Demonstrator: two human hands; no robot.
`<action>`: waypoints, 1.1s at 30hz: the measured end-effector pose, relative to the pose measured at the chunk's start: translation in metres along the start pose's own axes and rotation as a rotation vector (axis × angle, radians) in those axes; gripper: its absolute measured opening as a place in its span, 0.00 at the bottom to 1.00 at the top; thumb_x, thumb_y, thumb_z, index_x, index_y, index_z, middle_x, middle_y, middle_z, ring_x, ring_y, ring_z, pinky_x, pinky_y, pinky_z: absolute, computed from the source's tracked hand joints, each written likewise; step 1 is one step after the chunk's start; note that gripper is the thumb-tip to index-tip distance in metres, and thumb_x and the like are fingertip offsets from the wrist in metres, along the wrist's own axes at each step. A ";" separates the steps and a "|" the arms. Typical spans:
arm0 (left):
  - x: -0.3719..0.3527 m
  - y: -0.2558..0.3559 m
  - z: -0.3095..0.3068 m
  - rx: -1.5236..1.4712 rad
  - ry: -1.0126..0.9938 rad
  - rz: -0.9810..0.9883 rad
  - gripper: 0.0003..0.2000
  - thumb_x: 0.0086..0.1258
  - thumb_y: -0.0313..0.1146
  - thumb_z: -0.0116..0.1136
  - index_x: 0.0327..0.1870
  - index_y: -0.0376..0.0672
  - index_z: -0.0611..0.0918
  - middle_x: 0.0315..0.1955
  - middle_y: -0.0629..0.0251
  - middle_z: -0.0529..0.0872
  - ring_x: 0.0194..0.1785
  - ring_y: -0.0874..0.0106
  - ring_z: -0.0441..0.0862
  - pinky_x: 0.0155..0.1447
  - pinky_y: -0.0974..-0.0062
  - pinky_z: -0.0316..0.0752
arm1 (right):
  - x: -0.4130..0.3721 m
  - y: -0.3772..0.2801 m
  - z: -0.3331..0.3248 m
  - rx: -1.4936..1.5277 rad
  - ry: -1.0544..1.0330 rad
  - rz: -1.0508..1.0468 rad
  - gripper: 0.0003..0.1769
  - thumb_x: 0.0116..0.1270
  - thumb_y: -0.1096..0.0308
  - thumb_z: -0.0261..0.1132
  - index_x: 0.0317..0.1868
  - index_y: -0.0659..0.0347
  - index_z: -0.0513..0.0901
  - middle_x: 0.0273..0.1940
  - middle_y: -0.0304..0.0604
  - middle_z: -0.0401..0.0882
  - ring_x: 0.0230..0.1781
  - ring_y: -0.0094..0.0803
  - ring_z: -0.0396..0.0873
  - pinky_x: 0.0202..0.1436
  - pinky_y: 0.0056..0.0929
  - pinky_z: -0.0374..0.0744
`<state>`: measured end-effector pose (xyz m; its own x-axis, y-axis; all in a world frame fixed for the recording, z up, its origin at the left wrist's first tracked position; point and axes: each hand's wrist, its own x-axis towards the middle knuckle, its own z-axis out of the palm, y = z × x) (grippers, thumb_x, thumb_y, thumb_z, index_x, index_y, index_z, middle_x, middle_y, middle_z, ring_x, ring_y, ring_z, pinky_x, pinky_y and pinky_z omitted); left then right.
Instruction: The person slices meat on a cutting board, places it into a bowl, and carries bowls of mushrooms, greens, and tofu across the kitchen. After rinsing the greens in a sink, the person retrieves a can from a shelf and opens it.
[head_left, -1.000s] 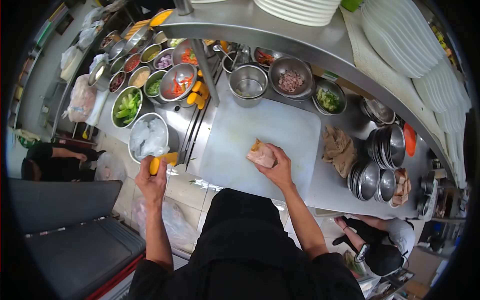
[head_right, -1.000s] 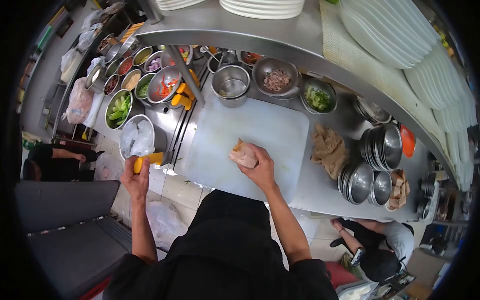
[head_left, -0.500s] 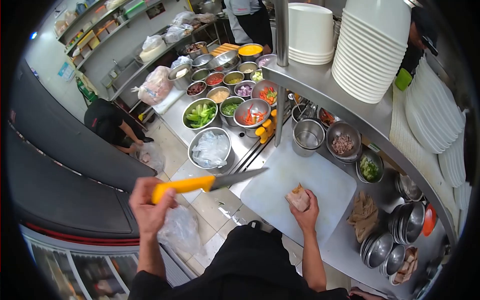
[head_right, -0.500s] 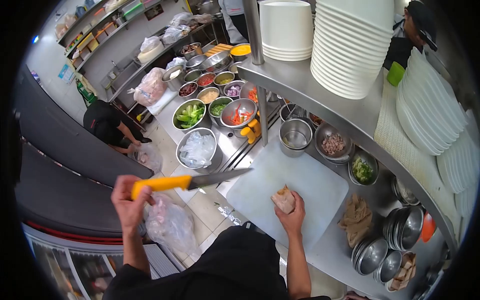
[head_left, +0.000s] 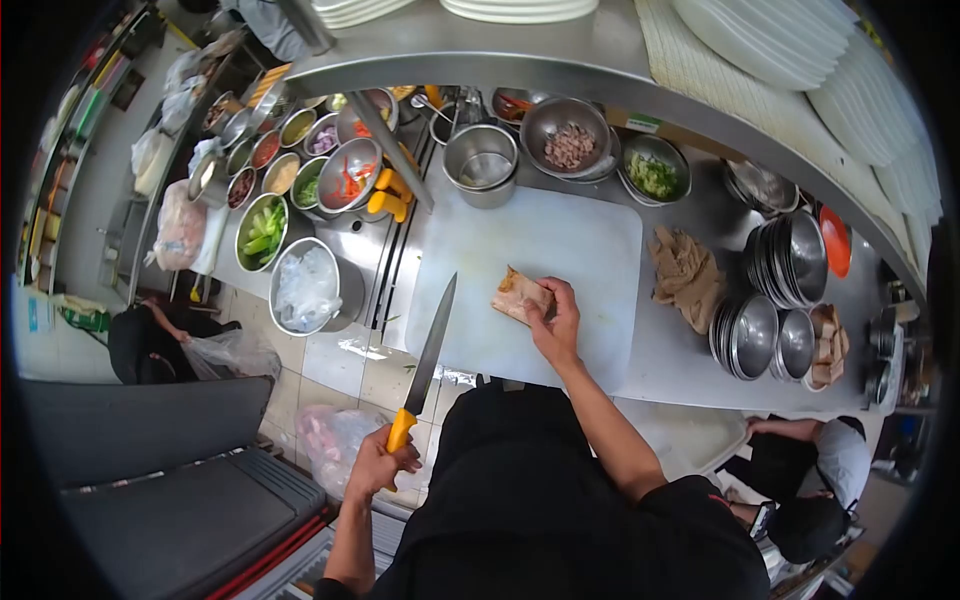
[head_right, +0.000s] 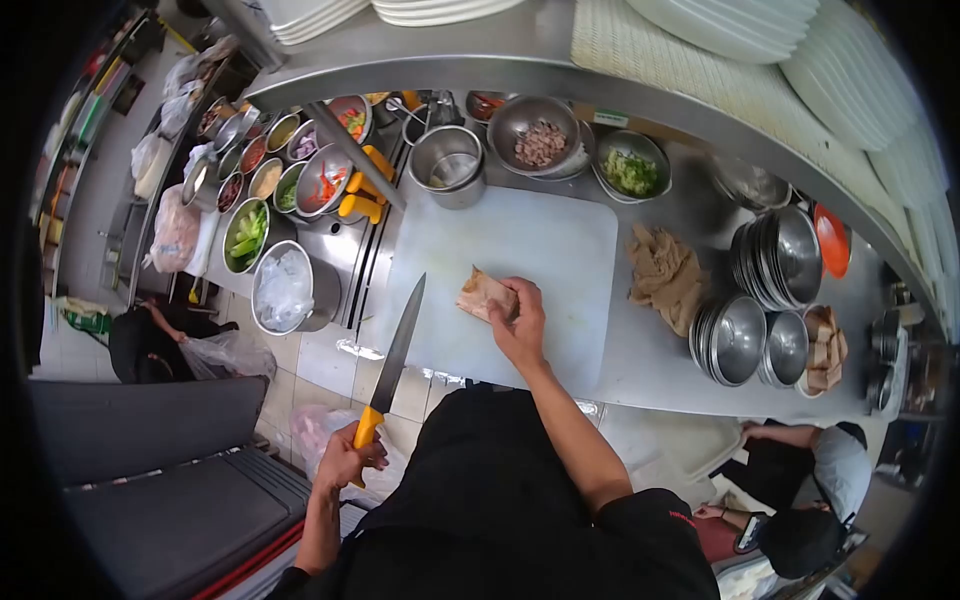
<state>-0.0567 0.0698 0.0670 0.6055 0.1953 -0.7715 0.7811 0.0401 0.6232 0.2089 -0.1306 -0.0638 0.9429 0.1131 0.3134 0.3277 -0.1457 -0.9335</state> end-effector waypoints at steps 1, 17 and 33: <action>0.001 0.001 0.005 0.090 0.113 0.102 0.12 0.69 0.31 0.59 0.49 0.39 0.75 0.20 0.66 0.80 0.18 0.77 0.77 0.19 0.76 0.70 | -0.001 0.000 0.000 -0.013 -0.015 -0.009 0.17 0.59 0.75 0.65 0.49 0.64 0.75 0.47 0.48 0.75 0.48 0.42 0.74 0.53 0.35 0.73; -0.020 0.099 0.083 0.600 0.223 0.133 0.18 0.77 0.44 0.46 0.37 0.35 0.71 0.17 0.39 0.76 0.27 0.37 0.76 0.28 0.47 0.65 | -0.002 -0.002 0.006 -0.096 -0.018 -0.025 0.18 0.58 0.78 0.60 0.50 0.65 0.71 0.50 0.53 0.70 0.52 0.49 0.69 0.55 0.40 0.72; -0.038 0.121 0.085 0.760 0.235 0.130 0.15 0.76 0.39 0.49 0.34 0.35 0.69 0.16 0.39 0.75 0.26 0.36 0.74 0.27 0.46 0.65 | 0.002 -0.006 0.006 -0.118 0.016 -0.032 0.15 0.58 0.76 0.60 0.47 0.64 0.74 0.46 0.51 0.74 0.46 0.46 0.73 0.50 0.38 0.74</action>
<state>0.0275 -0.0162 0.1605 0.7169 0.3566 -0.5991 0.6479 -0.6581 0.3835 0.2088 -0.1239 -0.0580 0.9324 0.1036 0.3462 0.3614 -0.2566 -0.8964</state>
